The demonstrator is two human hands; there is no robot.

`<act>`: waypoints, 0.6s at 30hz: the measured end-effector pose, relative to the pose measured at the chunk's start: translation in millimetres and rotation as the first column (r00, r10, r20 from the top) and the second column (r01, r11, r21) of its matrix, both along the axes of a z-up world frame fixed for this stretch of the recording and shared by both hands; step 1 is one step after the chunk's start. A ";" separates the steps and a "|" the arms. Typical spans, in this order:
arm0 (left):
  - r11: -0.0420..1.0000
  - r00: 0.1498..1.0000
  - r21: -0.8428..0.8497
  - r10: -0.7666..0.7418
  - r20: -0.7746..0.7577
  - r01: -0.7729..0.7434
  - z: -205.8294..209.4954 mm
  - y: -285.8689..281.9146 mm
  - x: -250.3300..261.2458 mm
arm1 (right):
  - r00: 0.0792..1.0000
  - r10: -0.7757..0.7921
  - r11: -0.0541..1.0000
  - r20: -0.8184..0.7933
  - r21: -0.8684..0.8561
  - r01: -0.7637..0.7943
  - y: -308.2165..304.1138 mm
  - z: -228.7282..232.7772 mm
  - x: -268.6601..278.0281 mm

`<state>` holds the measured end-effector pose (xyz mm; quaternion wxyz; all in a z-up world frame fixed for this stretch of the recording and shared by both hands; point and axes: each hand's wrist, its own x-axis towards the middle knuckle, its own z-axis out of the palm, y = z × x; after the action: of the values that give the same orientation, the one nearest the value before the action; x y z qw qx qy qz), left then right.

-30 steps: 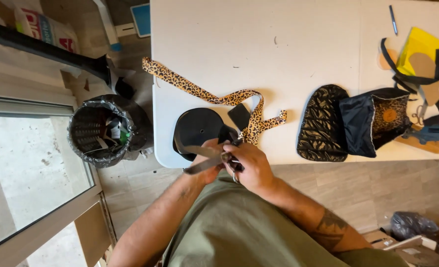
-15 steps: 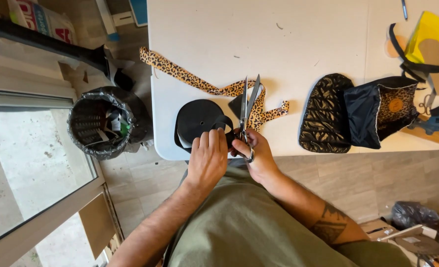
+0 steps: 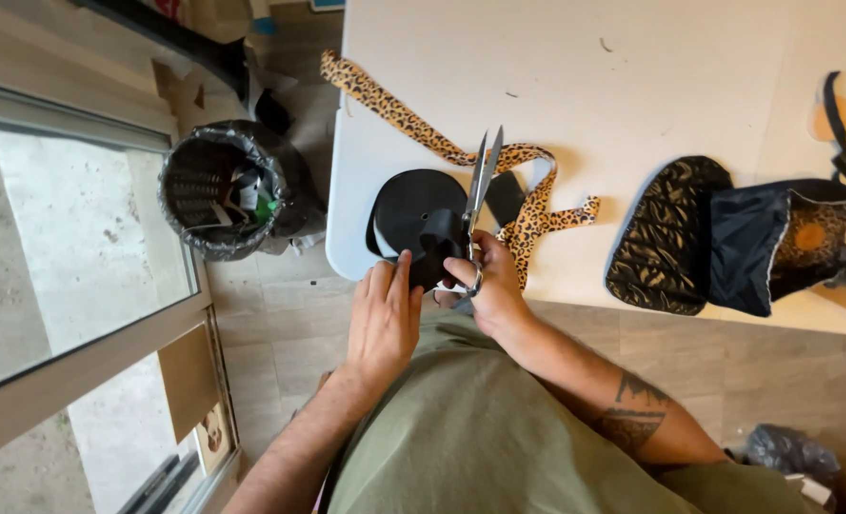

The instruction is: Cutting fabric straps to length and sealing the edges with a lighter to prevent fraying.

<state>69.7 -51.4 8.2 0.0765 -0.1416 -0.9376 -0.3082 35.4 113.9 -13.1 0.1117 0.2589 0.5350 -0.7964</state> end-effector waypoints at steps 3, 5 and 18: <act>0.994 0.997 0.079 0.070 0.020 -0.071 -9.0 -1.6 5.4 | 0.999 0.042 0.999 -0.027 0.004 -0.042 -9.4 19.7 -1.1; 0.993 0.994 0.049 0.107 -0.009 -0.106 -14.2 -3.0 5.8 | 0.996 0.077 0.997 -0.040 -0.018 -0.078 -15.5 24.2 -4.1; 0.605 0.586 0.650 -0.343 0.734 -0.460 -3.4 -38.1 -8.9 | 0.955 0.286 0.951 -0.084 0.149 -0.272 -1.2 -31.5 1.0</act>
<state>60.8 -89.5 4.8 -0.2915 0.0997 -0.6282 -0.7145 36.5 112.7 -44.6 0.1769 0.1455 0.6244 -0.7468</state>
